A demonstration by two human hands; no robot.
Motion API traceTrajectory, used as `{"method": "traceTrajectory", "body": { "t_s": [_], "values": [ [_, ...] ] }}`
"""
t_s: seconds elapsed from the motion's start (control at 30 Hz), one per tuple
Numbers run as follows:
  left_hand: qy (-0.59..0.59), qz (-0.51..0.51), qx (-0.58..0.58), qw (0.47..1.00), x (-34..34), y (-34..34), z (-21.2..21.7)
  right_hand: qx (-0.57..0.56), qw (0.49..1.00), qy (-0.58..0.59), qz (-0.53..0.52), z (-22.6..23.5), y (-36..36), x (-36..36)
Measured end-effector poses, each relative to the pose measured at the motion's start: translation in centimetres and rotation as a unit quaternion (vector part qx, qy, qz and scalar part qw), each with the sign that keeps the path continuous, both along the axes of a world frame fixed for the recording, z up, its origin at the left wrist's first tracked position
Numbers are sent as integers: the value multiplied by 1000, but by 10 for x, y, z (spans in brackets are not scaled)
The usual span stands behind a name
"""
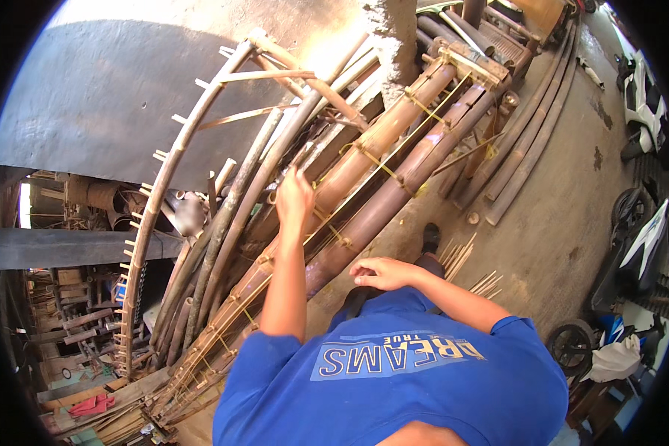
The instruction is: The person repeatedly picks up thin bamboo sticks and ties them to a curved bamboo frame using yellow string. The person wraps the string around the sticks and frame, then ties knots to secure them in place.
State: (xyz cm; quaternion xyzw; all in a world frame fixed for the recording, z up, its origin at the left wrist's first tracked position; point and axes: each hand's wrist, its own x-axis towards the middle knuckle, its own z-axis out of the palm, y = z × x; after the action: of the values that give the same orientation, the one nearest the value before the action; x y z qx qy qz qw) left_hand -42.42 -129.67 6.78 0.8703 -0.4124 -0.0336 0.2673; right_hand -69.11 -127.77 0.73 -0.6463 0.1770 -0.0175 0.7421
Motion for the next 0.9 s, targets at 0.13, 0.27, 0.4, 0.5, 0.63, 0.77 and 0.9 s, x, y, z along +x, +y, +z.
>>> {"method": "traceTrajectory", "body": {
  "t_s": [0.13,0.27,0.4,0.5,0.63,0.77,0.9],
  "values": [
    [90,-16,154,984,-28,73,-1,521,774,-98,-345,-17,37,35],
    [101,-79,66,990,-45,105,-56,382,797,-257,-390,79,53,135],
    [97,-90,-12,991,-22,109,-87,-242,952,-186,5,99,-21,202],
    [179,-76,42,980,-43,96,-33,-594,798,100,-17,63,-71,200],
    [153,-40,34,987,-49,103,-28,24,994,-110,-15,86,-55,179],
    [154,-4,41,987,-50,98,-36,-330,906,-162,212,75,-2,41],
    [236,-49,-86,967,-31,95,-45,-323,930,-97,145,28,23,37]
  ]
}}
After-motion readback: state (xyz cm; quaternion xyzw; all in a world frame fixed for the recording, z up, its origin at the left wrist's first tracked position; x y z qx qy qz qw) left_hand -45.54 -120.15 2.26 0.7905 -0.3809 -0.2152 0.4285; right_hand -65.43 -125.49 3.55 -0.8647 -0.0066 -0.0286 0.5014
